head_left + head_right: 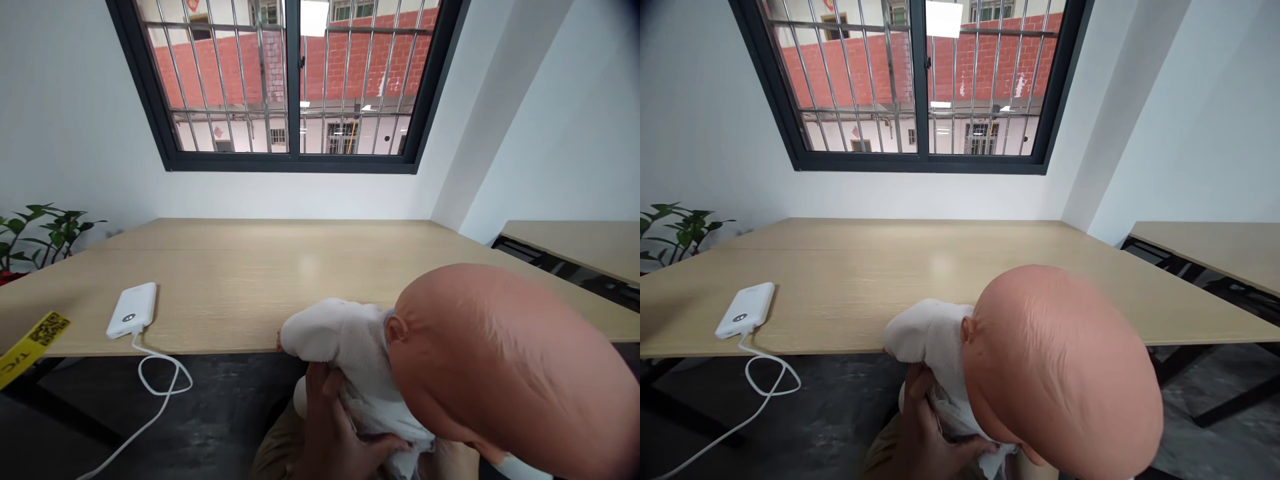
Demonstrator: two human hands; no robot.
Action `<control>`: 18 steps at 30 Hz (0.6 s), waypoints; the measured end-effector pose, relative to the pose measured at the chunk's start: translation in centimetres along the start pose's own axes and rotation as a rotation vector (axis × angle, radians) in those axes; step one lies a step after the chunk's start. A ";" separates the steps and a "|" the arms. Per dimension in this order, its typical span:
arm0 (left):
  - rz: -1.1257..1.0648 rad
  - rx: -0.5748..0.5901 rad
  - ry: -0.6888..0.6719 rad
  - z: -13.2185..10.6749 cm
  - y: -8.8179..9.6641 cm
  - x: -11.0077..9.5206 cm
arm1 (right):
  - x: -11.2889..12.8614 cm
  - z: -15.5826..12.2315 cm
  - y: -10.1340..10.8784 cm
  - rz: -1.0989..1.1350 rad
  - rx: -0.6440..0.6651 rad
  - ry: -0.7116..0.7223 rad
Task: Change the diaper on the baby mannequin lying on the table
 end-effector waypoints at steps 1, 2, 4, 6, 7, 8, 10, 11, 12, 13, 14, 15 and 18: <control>-0.002 -0.003 -0.001 0.0 -0.1 0.0 | 0.0 0.1 0.2 -0.006 -0.004 -0.008; -0.007 -0.004 0.000 -0.1 -0.2 -0.1 | 0.1 0.2 0.3 -0.012 -0.004 -0.016; -0.023 -0.005 0.005 -0.2 -0.2 0.0 | 0.2 0.2 0.3 -0.020 -0.003 -0.032; -0.042 0.014 0.027 -0.3 -0.4 0.1 | 0.3 -0.1 0.0 -0.022 0.002 -0.048; -0.051 0.032 0.039 -0.4 -0.5 0.2 | 0.3 -0.2 -0.2 -0.021 0.004 -0.054; -0.059 0.054 0.048 -0.5 -0.7 0.3 | 0.4 -0.3 -0.4 -0.020 0.007 -0.059; -0.064 0.079 0.046 -0.5 -0.8 0.3 | 0.5 -0.6 -0.7 -0.018 0.017 -0.063; -0.064 0.084 0.039 -0.5 -0.8 0.3 | 0.6 -0.6 -0.8 -0.018 0.020 -0.061; -0.063 0.087 0.033 -0.4 -0.8 0.2 | 0.7 -0.7 -0.8 -0.019 0.020 -0.058; -0.060 0.089 0.029 -0.4 -0.7 0.1 | 0.8 -0.7 -0.7 -0.021 0.019 -0.053; -0.058 0.092 0.028 -0.3 -0.7 0.1 | 1.0 -0.7 -0.7 -0.027 0.017 -0.044; -0.060 0.097 0.025 -0.2 -0.7 0.1 | 1.2 -0.6 -0.7 -0.036 0.011 -0.034; -0.069 0.119 0.019 0.0 -0.8 -0.1 | 1.9 -0.3 -0.9 -0.077 -0.002 0.002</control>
Point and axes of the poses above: each hand's wrist, its own z-axis towards the middle knuckle, its own y-axis out of the back of the hand, x = y × z, the point moved 9 cm from there along z, towards the middle knuckle, and after that the axes turned 3 degrees about -x, right-handed, at the moved point
